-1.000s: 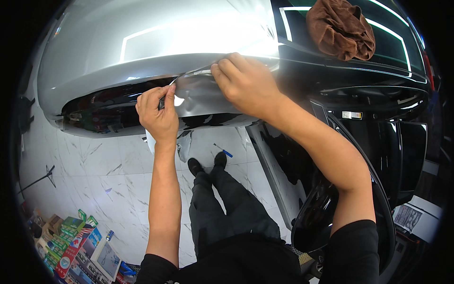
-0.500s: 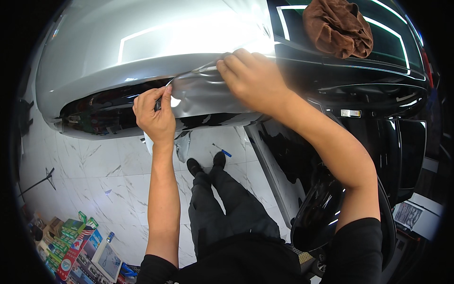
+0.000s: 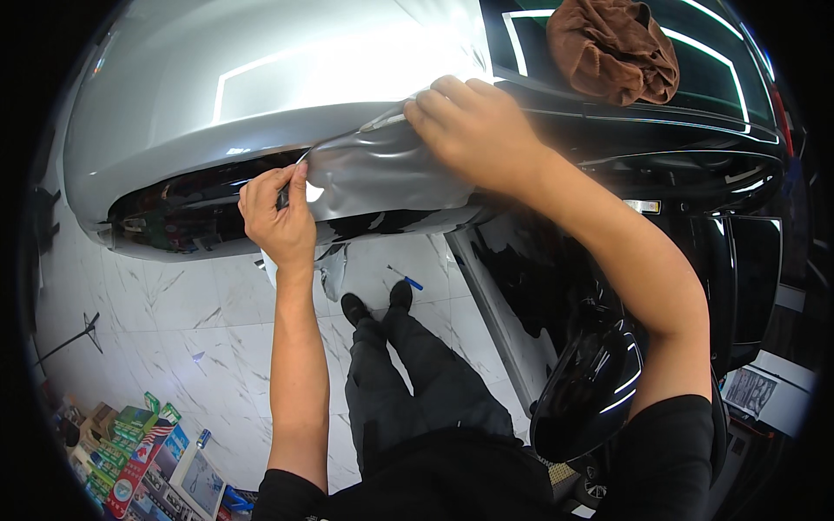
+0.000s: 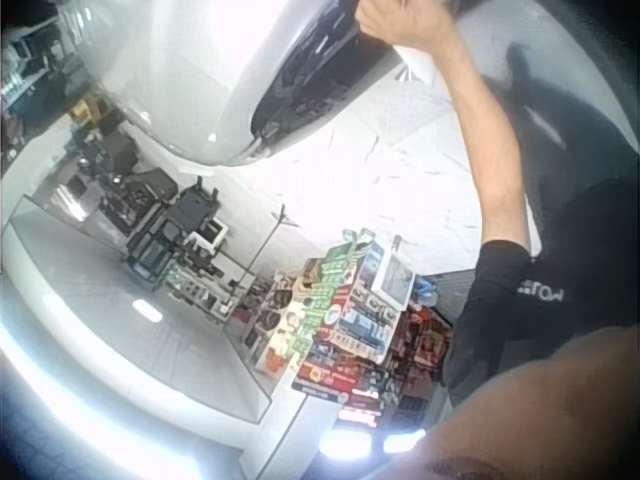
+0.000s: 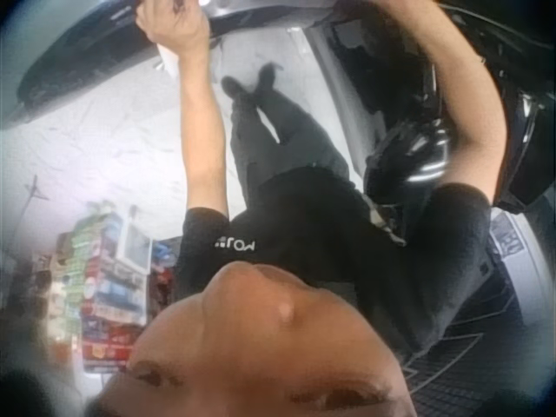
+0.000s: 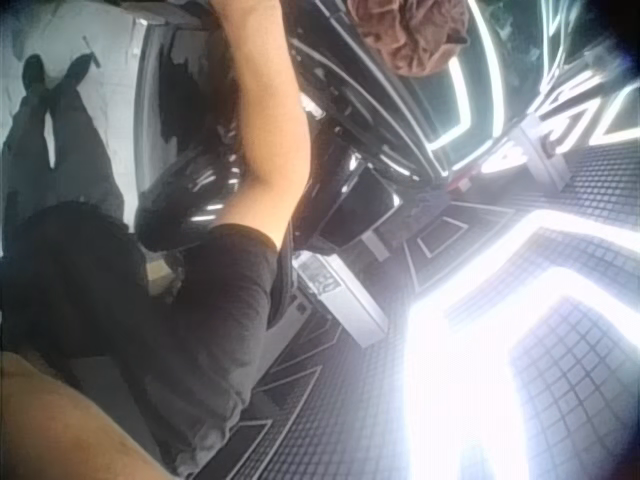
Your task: The person applies a silver vinyl wrap to the front hood and bumper of a car. They smooth the material with their hands, tuck edges into crevices, and use a knife to trim excess wrap along the contours of the hood and grille.
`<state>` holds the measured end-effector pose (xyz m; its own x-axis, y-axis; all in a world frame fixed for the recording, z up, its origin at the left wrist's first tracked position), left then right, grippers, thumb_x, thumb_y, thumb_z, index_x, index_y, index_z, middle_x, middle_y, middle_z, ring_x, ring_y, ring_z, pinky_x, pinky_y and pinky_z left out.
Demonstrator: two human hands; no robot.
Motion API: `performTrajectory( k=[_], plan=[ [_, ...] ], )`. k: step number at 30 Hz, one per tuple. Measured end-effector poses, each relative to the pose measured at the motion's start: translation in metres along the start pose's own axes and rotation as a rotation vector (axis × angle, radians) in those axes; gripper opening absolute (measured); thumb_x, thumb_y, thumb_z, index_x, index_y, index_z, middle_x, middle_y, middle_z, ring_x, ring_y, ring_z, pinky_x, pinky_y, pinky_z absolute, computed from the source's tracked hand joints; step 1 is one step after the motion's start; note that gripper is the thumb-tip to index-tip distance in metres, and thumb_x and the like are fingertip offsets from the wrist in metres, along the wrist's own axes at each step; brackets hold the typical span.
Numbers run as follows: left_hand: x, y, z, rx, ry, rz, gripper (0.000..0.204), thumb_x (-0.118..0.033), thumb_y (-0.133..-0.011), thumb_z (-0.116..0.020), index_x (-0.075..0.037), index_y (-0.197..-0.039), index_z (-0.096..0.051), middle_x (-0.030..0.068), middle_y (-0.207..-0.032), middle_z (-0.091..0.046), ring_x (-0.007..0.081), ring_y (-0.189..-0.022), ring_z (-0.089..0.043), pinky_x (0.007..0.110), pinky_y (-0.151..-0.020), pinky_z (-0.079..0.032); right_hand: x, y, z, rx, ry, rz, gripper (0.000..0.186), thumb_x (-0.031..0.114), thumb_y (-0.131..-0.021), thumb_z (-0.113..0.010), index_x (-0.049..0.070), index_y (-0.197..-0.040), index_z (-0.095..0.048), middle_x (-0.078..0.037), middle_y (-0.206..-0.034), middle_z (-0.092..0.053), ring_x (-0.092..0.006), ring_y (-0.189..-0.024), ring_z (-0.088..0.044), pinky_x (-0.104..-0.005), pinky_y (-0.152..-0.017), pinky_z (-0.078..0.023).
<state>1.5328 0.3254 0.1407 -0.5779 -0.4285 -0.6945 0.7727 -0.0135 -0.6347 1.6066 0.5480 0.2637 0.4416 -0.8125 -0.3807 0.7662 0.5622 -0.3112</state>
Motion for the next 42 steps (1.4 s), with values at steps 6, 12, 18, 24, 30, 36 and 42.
performTrajectory(
  k=[6,12,18,24,30,36,42],
  plan=[
    [0.001,0.001,0.001,-0.004,-0.009,0.003,0.014,-0.02,-0.092,-0.093,-0.012,-0.096,-0.083,-0.0014,-0.096,-0.077,0.0203,-0.093,-0.067,0.036,-0.089,-0.047,-0.009,0.002,-0.002,0.035,-0.024,0.025,0.034,0.009,-0.087,-0.076,0.001,-0.119,-0.08,-0.008,-0.111,-0.076,-0.0235,-0.105,-0.074,-0.0356,-0.087,-0.062],
    [0.001,0.001,-0.001,0.003,-0.01,0.006,0.015,-0.02,-0.092,-0.093,-0.012,-0.096,-0.082,-0.001,-0.097,-0.077,0.0209,-0.093,-0.067,0.036,-0.088,-0.047,-0.019,0.004,0.001,-0.021,0.0,0.082,0.028,0.013,-0.087,-0.075,0.003,-0.113,-0.077,-0.003,-0.101,-0.071,-0.0195,-0.097,-0.069,-0.0326,-0.077,-0.056],
    [-0.001,0.001,0.0,0.001,-0.017,0.0,0.014,-0.02,-0.092,-0.093,-0.012,-0.097,-0.083,-0.0005,-0.098,-0.077,0.0213,-0.094,-0.068,0.036,-0.088,-0.047,-0.029,0.006,0.001,0.121,-0.014,0.073,0.037,0.01,-0.09,-0.074,0.002,-0.126,-0.079,-0.01,-0.117,-0.079,-0.0264,-0.112,-0.075,-0.0388,-0.092,-0.061],
    [0.0,0.001,0.0,0.002,-0.007,0.006,0.014,-0.019,-0.092,-0.093,-0.011,-0.097,-0.083,-0.0007,-0.098,-0.077,0.0211,-0.094,-0.067,0.036,-0.089,-0.047,-0.038,0.008,0.003,0.112,0.003,0.105,0.033,0.012,-0.094,-0.074,0.002,-0.125,-0.079,-0.01,-0.117,-0.08,-0.0259,-0.112,-0.076,-0.0386,-0.092,-0.061],
    [0.001,0.002,-0.001,0.003,-0.005,-0.006,0.014,-0.018,-0.092,-0.093,-0.012,-0.098,-0.083,-0.001,-0.098,-0.077,0.0207,-0.094,-0.067,0.036,-0.091,-0.047,-0.047,0.01,0.005,0.085,-0.011,0.12,0.031,0.013,-0.094,-0.076,0.003,-0.123,-0.08,-0.009,-0.116,-0.08,-0.0255,-0.112,-0.076,-0.0387,-0.091,-0.062],
    [0.003,0.003,-0.002,0.003,-0.003,-0.007,0.013,-0.017,-0.092,-0.093,-0.012,-0.099,-0.083,-0.0009,-0.098,-0.078,0.0205,-0.095,-0.067,0.036,-0.092,-0.046,-0.056,0.014,0.005,0.08,-0.008,0.132,0.033,0.012,-0.092,-0.077,0.003,-0.123,-0.08,-0.008,-0.115,-0.08,-0.0246,-0.111,-0.076,-0.0373,-0.09,-0.063],
    [0.003,0.002,-0.001,-0.003,0.006,-0.007,0.013,-0.016,-0.091,-0.093,-0.012,-0.1,-0.083,-0.0007,-0.098,-0.078,0.0205,-0.095,-0.068,0.036,-0.093,-0.047,-0.061,0.012,0.005,0.085,-0.013,0.138,0.033,0.012,-0.092,-0.077,0.003,-0.124,-0.079,-0.008,-0.115,-0.08,-0.0242,-0.11,-0.076,-0.0369,-0.089,-0.063]
  ],
)
Point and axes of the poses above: each hand's wrist, its own y-axis away from the middle knuckle, its own z-axis out of the back of the hand, x = y × z, the point moved 8 cm from there along -y, towards the middle knuckle
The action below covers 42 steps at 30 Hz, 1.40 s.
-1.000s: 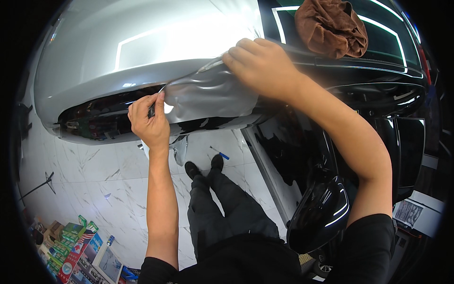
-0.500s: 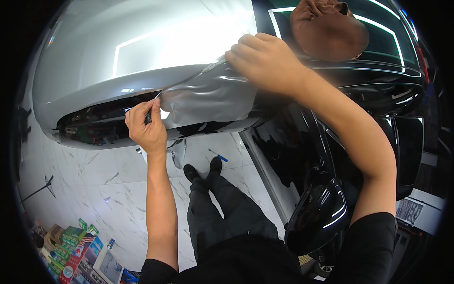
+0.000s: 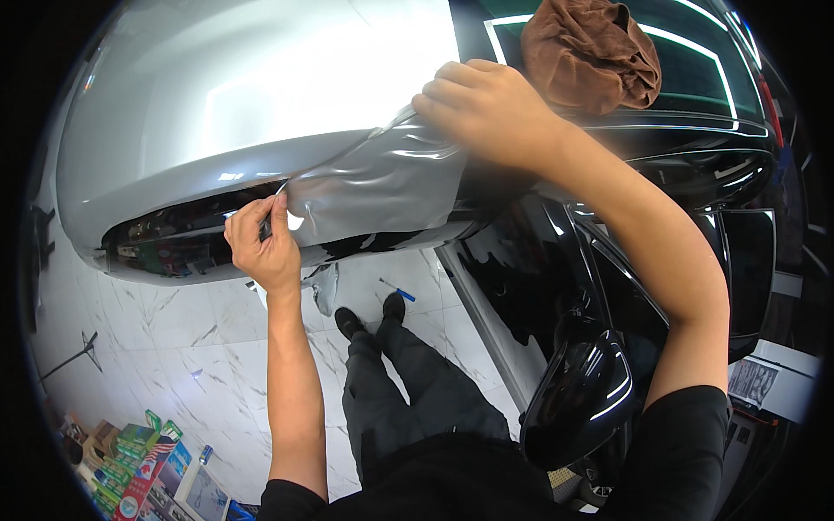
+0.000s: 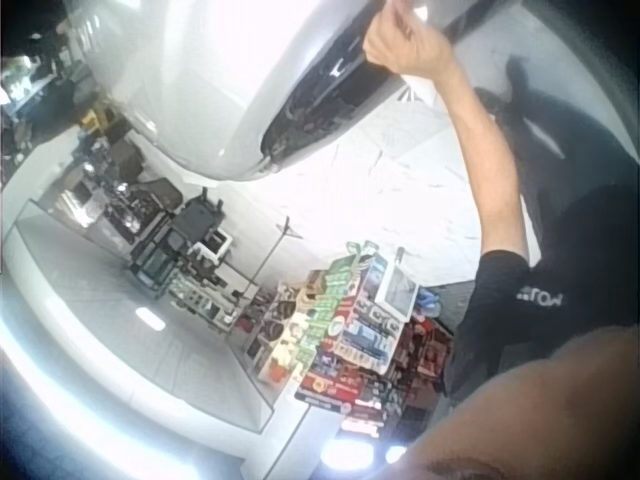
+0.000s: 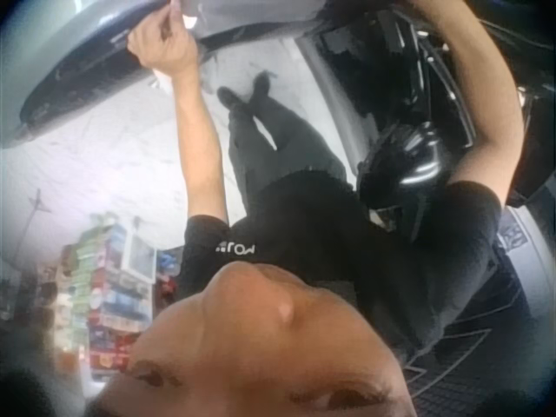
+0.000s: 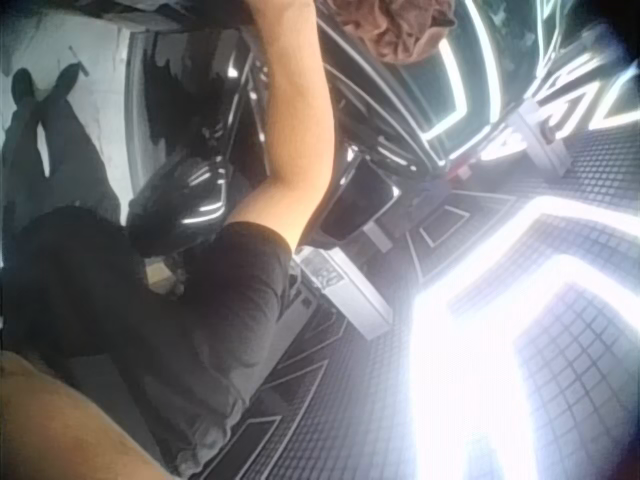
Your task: The person applies a silver vinyl wrap to the front hood and bumper of a car. They smooth the material with their hands, tuck edges into crevices, and use a knife to trim excess wrap along the contours of the hood and grille.
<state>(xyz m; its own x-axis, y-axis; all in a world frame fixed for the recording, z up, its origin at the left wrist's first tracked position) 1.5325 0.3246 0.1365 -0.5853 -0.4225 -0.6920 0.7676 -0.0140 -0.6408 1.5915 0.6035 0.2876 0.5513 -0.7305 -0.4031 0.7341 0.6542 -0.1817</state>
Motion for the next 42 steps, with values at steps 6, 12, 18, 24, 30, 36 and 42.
performTrajectory(
  k=[6,12,18,24,30,36,42],
  plan=[
    [-0.001,0.0,-0.002,0.01,-0.008,0.001,0.014,-0.014,-0.091,-0.093,-0.011,-0.1,-0.083,-0.0002,-0.098,-0.078,0.0211,-0.096,-0.068,0.036,-0.094,-0.047,-0.004,0.004,0.001,-0.013,-0.054,-0.013,0.031,0.012,-0.092,-0.079,0.002,-0.121,-0.078,-0.008,-0.112,-0.079,-0.0243,-0.104,-0.077,-0.0373,-0.086,-0.063],
    [-0.008,-0.001,0.003,0.094,-0.035,0.007,0.017,-0.011,-0.091,-0.092,-0.009,-0.104,-0.082,0.0032,-0.103,-0.078,0.0242,-0.098,-0.068,0.039,-0.093,-0.049,-0.028,0.046,0.032,-0.117,-0.19,-0.294,0.028,0.003,-0.093,-0.083,-0.001,-0.12,-0.077,-0.011,-0.097,-0.077,-0.0293,-0.081,-0.075,-0.0384,-0.073,-0.061],
    [-0.015,-0.009,0.011,0.31,-0.037,0.034,0.022,-0.015,-0.097,-0.086,-0.006,-0.116,-0.082,0.0101,-0.112,-0.078,0.0307,-0.104,-0.069,0.041,-0.096,-0.053,-0.027,0.122,0.052,-0.204,-0.592,-0.99,0.021,0.011,-0.112,-0.07,-0.003,-0.127,-0.072,-0.005,-0.081,-0.065,-0.0073,-0.073,-0.061,-0.027,-0.068,-0.051],
    [-0.043,-0.051,0.014,0.644,-0.223,-0.055,0.026,-0.025,-0.1,-0.083,-0.005,-0.116,-0.081,0.0112,-0.112,-0.078,0.033,-0.104,-0.071,0.044,-0.091,-0.057,0.015,0.166,0.037,-0.109,-1.352,-1.589,0.028,0.01,-0.114,-0.063,-0.005,-0.138,-0.067,-0.003,-0.095,-0.074,-0.0064,-0.07,-0.062,-0.0218,-0.06,-0.05],
    [-0.116,-0.122,-0.031,0.705,-0.139,-0.295,0.022,-0.022,-0.095,-0.086,-0.005,-0.093,-0.073,0.0102,-0.093,-0.071,0.0336,-0.092,-0.065,0.045,-0.082,-0.053,0.043,0.146,0.077,-0.111,-1.436,-1.611,0.045,0.013,-0.115,-0.06,-0.007,-0.156,-0.053,-0.014,-0.093,-0.075,-0.017,-0.069,-0.075,-0.0312,-0.062,-0.062],
    [-0.17,-0.164,-0.155,0.993,0.108,-0.597,0.027,-0.025,-0.09,-0.089,-0.006,-0.105,-0.077,0.0113,-0.107,-0.074,0.0365,-0.108,-0.067,0.047,-0.099,-0.052,0.063,0.116,0.089,-0.113,-1.033,-1.639,0.049,0.013,-0.107,-0.066,-0.004,-0.152,-0.057,-0.016,-0.072,-0.072,-0.0264,-0.06,-0.071,-0.039,-0.062,-0.055],
    [-0.209,-0.161,-0.24,1.35,0.23,-0.982,0.037,-0.029,-0.087,-0.09,-0.007,-0.116,-0.082,0.0104,-0.117,-0.078,0.0347,-0.121,-0.067,0.046,-0.108,-0.051,0.114,0.064,0.089,-0.359,-0.918,-2.012,0.055,0.014,-0.102,-0.069,-0.004,-0.153,-0.057,-0.018,-0.067,-0.069,-0.035,-0.059,-0.07,-0.0439,-0.062,-0.054]
  ],
)
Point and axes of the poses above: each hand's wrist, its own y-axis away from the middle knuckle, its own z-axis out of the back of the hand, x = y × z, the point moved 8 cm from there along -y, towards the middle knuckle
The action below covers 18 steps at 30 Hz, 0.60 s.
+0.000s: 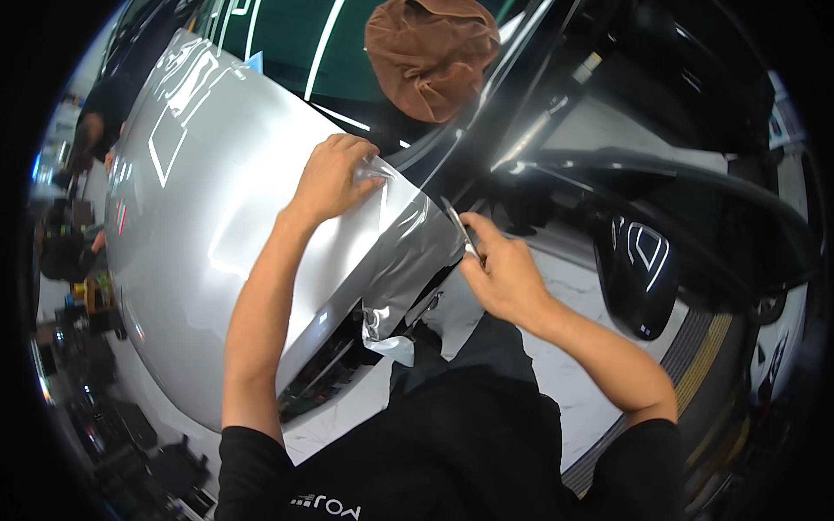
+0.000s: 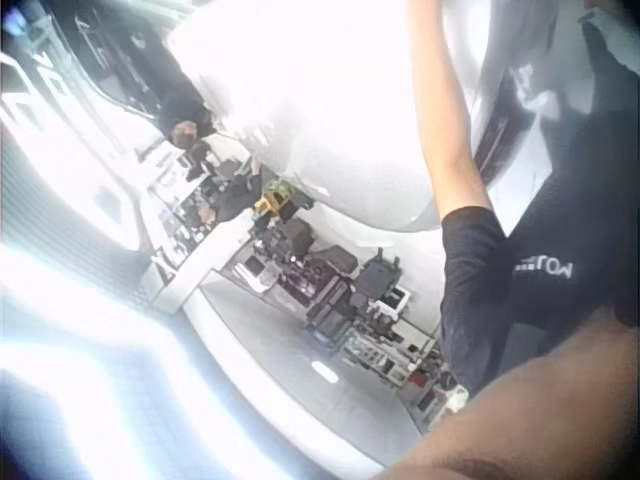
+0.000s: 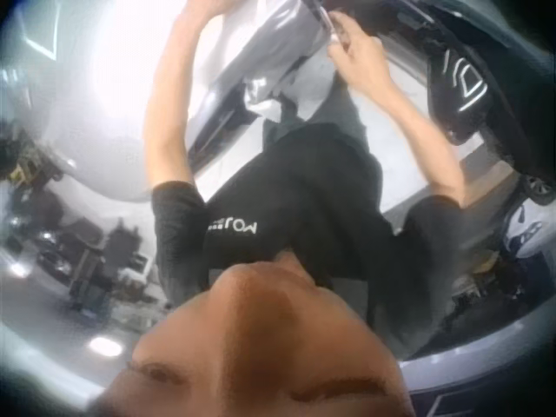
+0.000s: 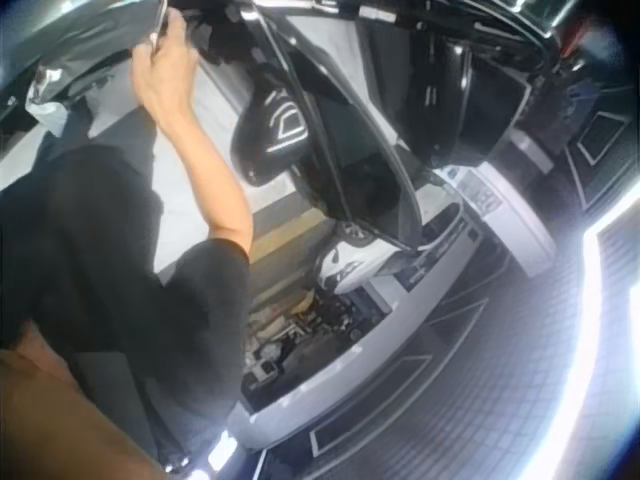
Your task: The person applies a silver vinyl wrap to the front hood and bumper of a car. They smooth the material with their hands, tuck edges into crevices, and use a knife to trim excess wrap along the contours of the hood and grille.
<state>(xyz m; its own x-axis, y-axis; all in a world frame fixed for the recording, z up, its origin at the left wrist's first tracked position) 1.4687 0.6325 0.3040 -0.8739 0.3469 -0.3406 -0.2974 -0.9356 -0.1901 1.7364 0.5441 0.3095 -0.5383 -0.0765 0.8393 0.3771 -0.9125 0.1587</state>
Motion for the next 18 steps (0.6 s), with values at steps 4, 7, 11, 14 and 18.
performTrajectory(
  k=[4,7,11,14,18],
  plan=[
    [0.019,-0.033,-0.02,0.33,-0.037,-0.098,0.038,-0.036,-0.085,-0.092,-0.009,-0.11,-0.085,0.0108,-0.114,-0.079,0.0342,-0.117,-0.067,0.046,-0.104,-0.054,0.004,0.039,-0.054,-0.096,0.054,-0.092,0.065,0.011,-0.1,-0.069,-0.003,-0.161,-0.051,-0.02,-0.074,-0.072,-0.0383,-0.068,-0.075,-0.0497,-0.064,-0.058],
    [0.012,-0.052,-0.031,0.49,-0.041,-0.181,0.037,-0.039,-0.084,-0.094,-0.01,-0.106,-0.087,0.0114,-0.109,-0.079,0.034,-0.112,-0.067,0.045,-0.101,-0.055,0.029,0.036,-0.085,-0.254,0.209,0.052,0.062,0.009,-0.1,-0.069,-0.004,-0.159,-0.054,-0.019,-0.083,-0.077,-0.0362,-0.07,-0.076,-0.0485,-0.064,-0.06],
    [0.017,-0.066,-0.049,0.685,0.055,-0.214,0.033,-0.033,-0.087,-0.093,-0.006,-0.105,-0.087,0.0141,-0.094,-0.081,0.0323,-0.093,-0.074,0.046,-0.089,-0.058,0.048,0.002,-0.11,-0.435,0.299,0.137,0.057,0.006,-0.098,-0.07,-0.009,-0.152,-0.059,-0.021,-0.095,-0.081,-0.037,-0.096,-0.081,-0.0456,-0.082,-0.065],
    [0.02,-0.072,-0.051,0.801,0.188,-0.158,0.026,-0.025,-0.092,-0.091,-0.003,-0.103,-0.086,0.0145,-0.088,-0.082,0.0276,-0.082,-0.076,0.039,-0.078,-0.058,0.054,-0.019,-0.121,-0.455,0.324,0.101,0.056,0.005,-0.094,-0.07,-0.012,-0.147,-0.063,-0.022,-0.091,-0.08,-0.0384,-0.104,-0.081,-0.0457,-0.088,-0.064],
    [0.022,-0.072,-0.054,0.848,0.226,-0.162,0.024,-0.025,-0.095,-0.089,-0.002,-0.1,-0.085,0.013,-0.085,-0.08,0.0248,-0.079,-0.073,0.039,-0.077,-0.057,0.056,-0.033,-0.133,-0.475,0.357,0.075,0.054,0.007,-0.093,-0.07,-0.012,-0.144,-0.067,-0.02,-0.085,-0.079,-0.0373,-0.106,-0.08,-0.0457,-0.089,-0.064]
  ],
)
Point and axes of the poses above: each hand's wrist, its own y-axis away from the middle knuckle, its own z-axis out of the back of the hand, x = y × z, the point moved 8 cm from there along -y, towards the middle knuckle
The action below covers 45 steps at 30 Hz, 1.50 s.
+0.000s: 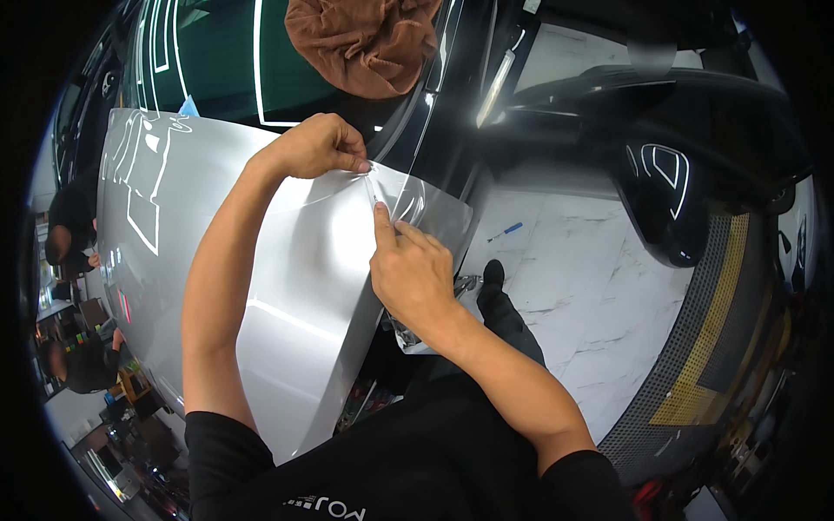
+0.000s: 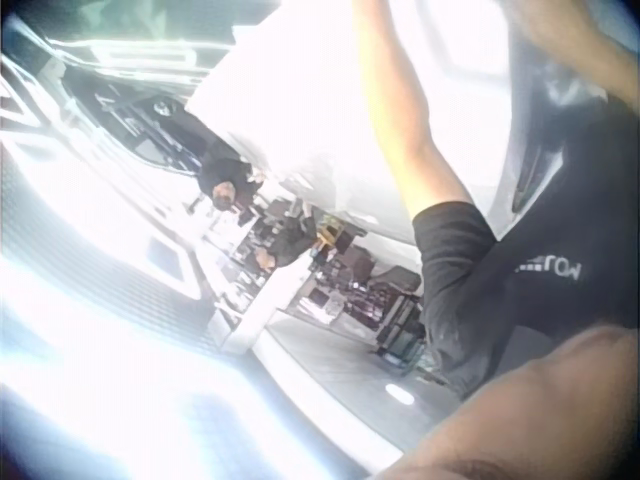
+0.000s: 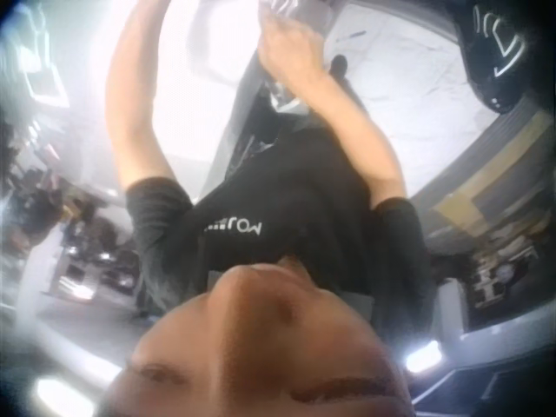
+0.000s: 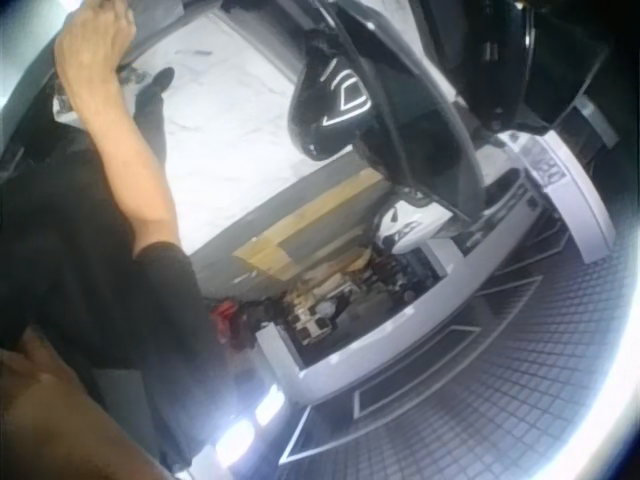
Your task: The person applies a silver vinyl wrap to the front hood and bumper of a car. They smooth the material with their hands, tuck edges into crevices, and use a knife to trim excess wrap along the contours of the hood and grille.
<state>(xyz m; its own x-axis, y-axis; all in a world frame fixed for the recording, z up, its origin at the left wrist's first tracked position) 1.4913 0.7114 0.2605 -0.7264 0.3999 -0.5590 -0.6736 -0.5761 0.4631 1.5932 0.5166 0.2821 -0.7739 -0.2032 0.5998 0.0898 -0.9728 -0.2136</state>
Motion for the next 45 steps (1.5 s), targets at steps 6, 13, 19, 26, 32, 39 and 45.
performTrajectory(
  k=[6,13,19,26,32,39,45],
  plan=[
    [0.002,-0.003,-0.004,-0.03,0.01,-0.085,0.023,-0.027,-0.097,-0.088,-0.004,-0.097,-0.085,0.0128,-0.084,-0.079,0.0264,-0.077,-0.072,0.041,-0.076,-0.057,0.002,-0.005,-0.007,-0.029,0.093,-0.003,0.056,0.007,-0.09,-0.071,-0.011,-0.143,-0.07,-0.015,-0.078,-0.076,-0.0316,-0.101,-0.078,-0.0437,-0.083,-0.064],
    [-0.005,0.005,-0.002,-0.082,-0.005,-0.122,0.022,-0.021,-0.097,-0.085,0.0,-0.1,-0.083,0.0152,-0.083,-0.078,0.0268,-0.075,-0.071,0.041,-0.073,-0.055,0.004,-0.009,-0.008,-0.025,0.161,0.041,0.051,0.004,-0.09,-0.072,-0.009,-0.14,-0.072,-0.012,-0.078,-0.076,-0.0284,-0.095,-0.077,-0.0412,-0.077,-0.064],
    [0.0,0.006,-0.005,-0.128,0.043,-0.145,0.023,-0.021,-0.097,-0.086,0.002,-0.1,-0.082,0.017,-0.084,-0.077,0.0272,-0.075,-0.072,0.041,-0.071,-0.054,0.004,-0.009,-0.012,-0.02,0.149,0.046,0.055,0.005,-0.086,-0.072,-0.011,-0.139,-0.073,-0.013,-0.074,-0.074,-0.0282,-0.094,-0.074,-0.0418,-0.077,-0.062],
    [-0.001,0.011,-0.005,-0.197,0.028,-0.181,0.024,-0.023,-0.096,-0.087,0.001,-0.097,-0.082,0.0164,-0.084,-0.075,0.0295,-0.076,-0.07,0.042,-0.072,-0.054,0.005,-0.01,-0.014,0.004,0.171,0.045,0.057,0.004,-0.084,-0.072,-0.012,-0.139,-0.072,-0.014,-0.074,-0.074,-0.0294,-0.095,-0.074,-0.0421,-0.077,-0.061],
    [-0.004,0.019,-0.005,-0.296,-0.048,-0.193,0.025,-0.026,-0.097,-0.086,-0.002,-0.098,-0.083,0.0146,-0.088,-0.075,0.031,-0.088,-0.068,0.043,-0.081,-0.055,0.005,-0.009,-0.013,0.004,0.164,0.05,0.059,0.004,-0.085,-0.072,-0.013,-0.141,-0.071,-0.015,-0.073,-0.074,-0.0303,-0.096,-0.074,-0.0424,-0.078,-0.061],
    [-0.006,0.029,-0.007,-0.383,-0.097,-0.184,0.023,-0.028,-0.098,-0.084,-0.005,-0.103,-0.084,0.0103,-0.095,-0.077,0.0306,-0.1,-0.067,0.043,-0.089,-0.055,0.004,-0.006,-0.016,-0.015,0.19,0.074,0.058,0.002,-0.084,-0.071,-0.014,-0.14,-0.071,-0.015,-0.071,-0.073,-0.0303,-0.093,-0.074,-0.0418,-0.076,-0.06],
    [-0.009,0.033,-0.008,-0.409,-0.119,-0.193,0.022,-0.026,-0.097,-0.085,-0.005,-0.103,-0.084,0.009,-0.097,-0.077,0.0291,-0.098,-0.065,0.042,-0.09,-0.054,0.004,-0.002,-0.015,-0.017,0.201,0.073,0.058,0.002,-0.083,-0.071,-0.014,-0.139,-0.072,-0.014,-0.069,-0.071,-0.0296,-0.091,-0.074,-0.0411,-0.074,-0.059]
  ],
)
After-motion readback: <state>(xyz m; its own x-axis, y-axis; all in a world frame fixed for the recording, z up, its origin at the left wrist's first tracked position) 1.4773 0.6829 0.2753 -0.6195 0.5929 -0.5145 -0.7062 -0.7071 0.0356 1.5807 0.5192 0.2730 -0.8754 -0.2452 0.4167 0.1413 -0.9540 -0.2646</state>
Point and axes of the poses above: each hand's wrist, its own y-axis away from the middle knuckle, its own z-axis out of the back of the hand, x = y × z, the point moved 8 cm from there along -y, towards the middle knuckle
